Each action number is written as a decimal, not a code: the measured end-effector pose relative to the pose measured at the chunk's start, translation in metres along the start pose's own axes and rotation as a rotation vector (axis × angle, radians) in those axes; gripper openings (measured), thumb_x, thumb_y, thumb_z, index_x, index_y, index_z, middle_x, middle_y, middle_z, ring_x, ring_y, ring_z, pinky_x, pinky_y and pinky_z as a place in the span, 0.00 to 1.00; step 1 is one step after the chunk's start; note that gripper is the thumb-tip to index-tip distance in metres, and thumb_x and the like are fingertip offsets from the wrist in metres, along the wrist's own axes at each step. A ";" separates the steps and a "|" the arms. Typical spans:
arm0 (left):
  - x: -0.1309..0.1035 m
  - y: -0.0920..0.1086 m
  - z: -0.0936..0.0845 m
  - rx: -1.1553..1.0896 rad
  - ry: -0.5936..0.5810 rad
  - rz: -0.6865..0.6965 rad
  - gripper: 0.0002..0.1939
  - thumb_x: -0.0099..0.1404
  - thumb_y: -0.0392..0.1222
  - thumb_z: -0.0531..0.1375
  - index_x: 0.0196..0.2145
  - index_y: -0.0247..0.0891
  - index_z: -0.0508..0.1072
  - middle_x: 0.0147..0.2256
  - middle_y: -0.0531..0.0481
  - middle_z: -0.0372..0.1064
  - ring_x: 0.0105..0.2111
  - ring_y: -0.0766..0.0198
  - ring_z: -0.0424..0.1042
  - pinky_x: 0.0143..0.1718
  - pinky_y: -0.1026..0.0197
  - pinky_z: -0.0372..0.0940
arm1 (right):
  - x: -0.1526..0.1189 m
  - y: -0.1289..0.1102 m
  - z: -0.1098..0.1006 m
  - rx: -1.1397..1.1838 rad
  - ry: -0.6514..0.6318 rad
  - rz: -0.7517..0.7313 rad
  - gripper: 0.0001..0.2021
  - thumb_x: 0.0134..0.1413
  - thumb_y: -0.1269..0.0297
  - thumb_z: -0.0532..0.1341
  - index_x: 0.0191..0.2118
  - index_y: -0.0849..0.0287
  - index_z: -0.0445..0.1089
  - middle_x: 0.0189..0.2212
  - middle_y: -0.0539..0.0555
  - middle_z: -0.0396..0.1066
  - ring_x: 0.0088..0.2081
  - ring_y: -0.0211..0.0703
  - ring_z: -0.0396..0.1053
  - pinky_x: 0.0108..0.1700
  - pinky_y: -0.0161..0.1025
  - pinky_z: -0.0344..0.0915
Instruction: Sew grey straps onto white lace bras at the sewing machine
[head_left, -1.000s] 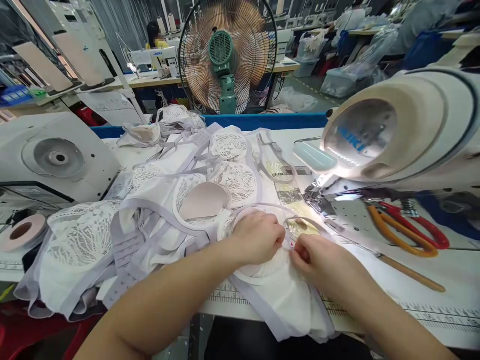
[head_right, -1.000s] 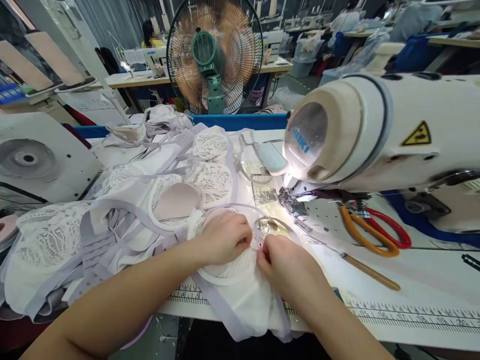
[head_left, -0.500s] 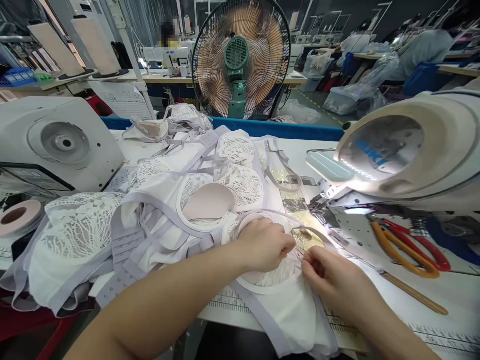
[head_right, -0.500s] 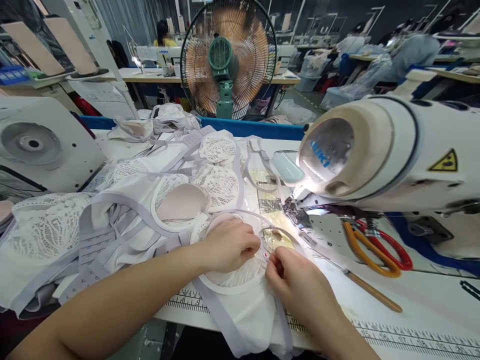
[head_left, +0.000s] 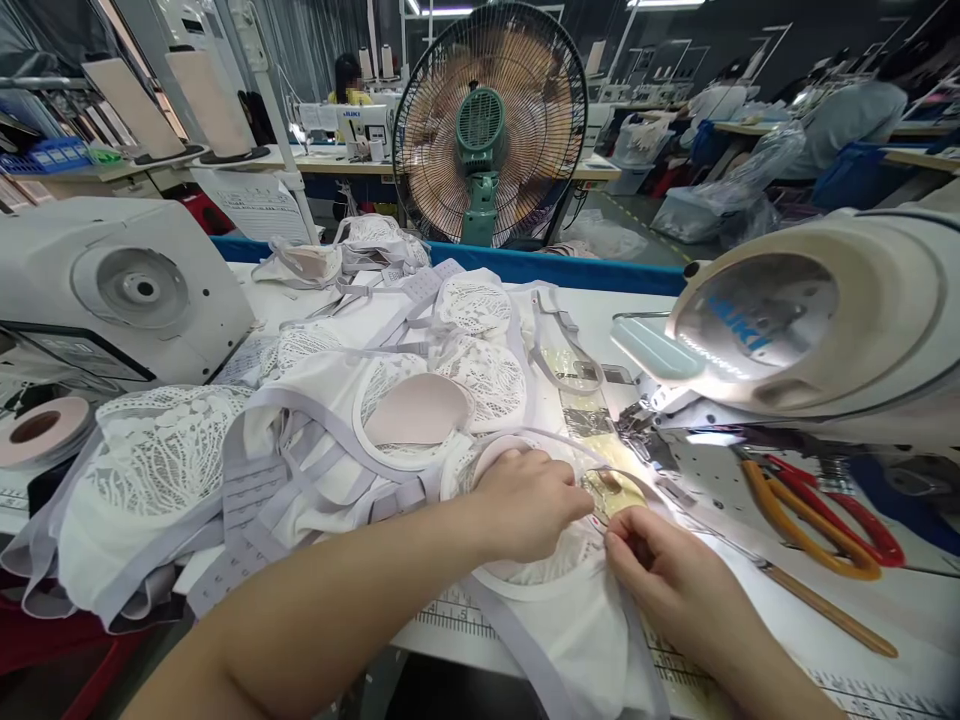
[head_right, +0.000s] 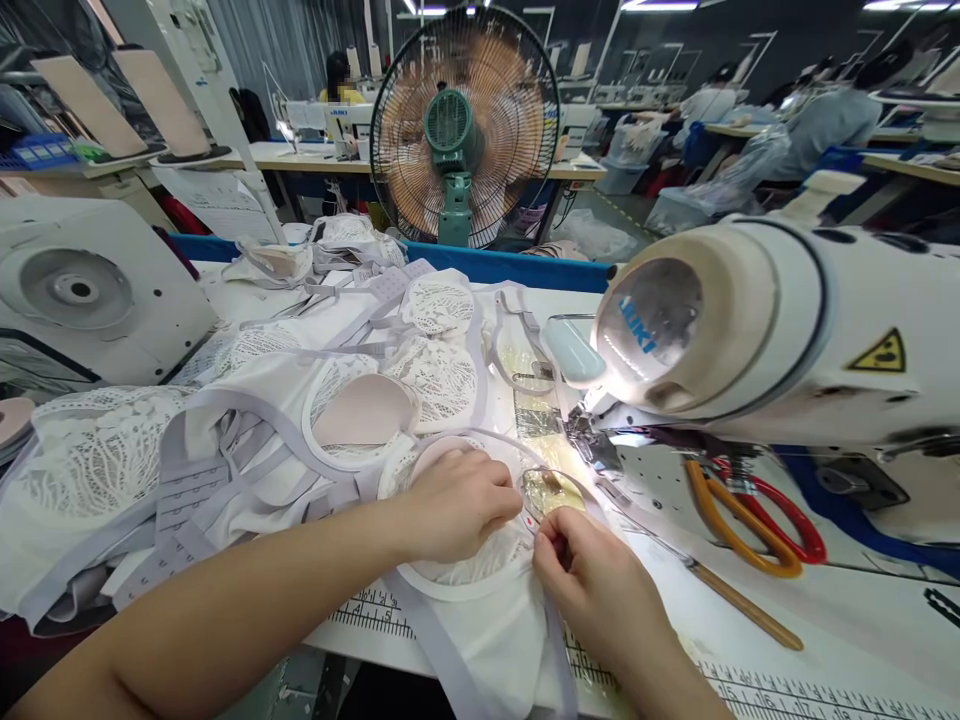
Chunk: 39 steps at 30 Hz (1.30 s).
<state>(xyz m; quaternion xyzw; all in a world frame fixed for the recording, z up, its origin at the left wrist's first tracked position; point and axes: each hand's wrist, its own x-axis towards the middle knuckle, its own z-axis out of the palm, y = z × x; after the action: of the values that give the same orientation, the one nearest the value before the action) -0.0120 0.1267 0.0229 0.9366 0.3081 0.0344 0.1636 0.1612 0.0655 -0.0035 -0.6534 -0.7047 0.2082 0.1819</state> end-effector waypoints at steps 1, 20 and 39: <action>0.000 0.000 0.000 0.004 0.000 0.013 0.06 0.59 0.33 0.53 0.33 0.39 0.68 0.38 0.50 0.66 0.39 0.57 0.61 0.38 0.55 0.55 | -0.001 -0.001 0.001 0.000 0.007 0.008 0.10 0.52 0.60 0.49 0.22 0.53 0.56 0.17 0.46 0.60 0.21 0.38 0.59 0.23 0.35 0.55; -0.001 -0.001 0.003 -0.028 0.089 0.010 0.06 0.59 0.31 0.51 0.28 0.38 0.65 0.37 0.52 0.69 0.38 0.62 0.65 0.38 0.60 0.57 | 0.003 0.000 -0.002 0.021 -0.024 -0.026 0.10 0.51 0.59 0.51 0.22 0.54 0.57 0.17 0.46 0.62 0.21 0.39 0.61 0.22 0.35 0.56; -0.011 0.005 -0.001 0.140 0.030 0.097 0.17 0.62 0.51 0.55 0.46 0.42 0.72 0.55 0.45 0.60 0.54 0.49 0.58 0.54 0.44 0.52 | -0.042 0.082 -0.050 -0.082 0.176 0.047 0.13 0.53 0.51 0.52 0.32 0.52 0.68 0.31 0.54 0.72 0.31 0.46 0.70 0.26 0.38 0.68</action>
<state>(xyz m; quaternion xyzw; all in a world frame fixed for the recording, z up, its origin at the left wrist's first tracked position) -0.0180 0.1171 0.0260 0.9588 0.2667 0.0348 0.0912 0.2603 0.0316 -0.0035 -0.6925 -0.6783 0.1254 0.2113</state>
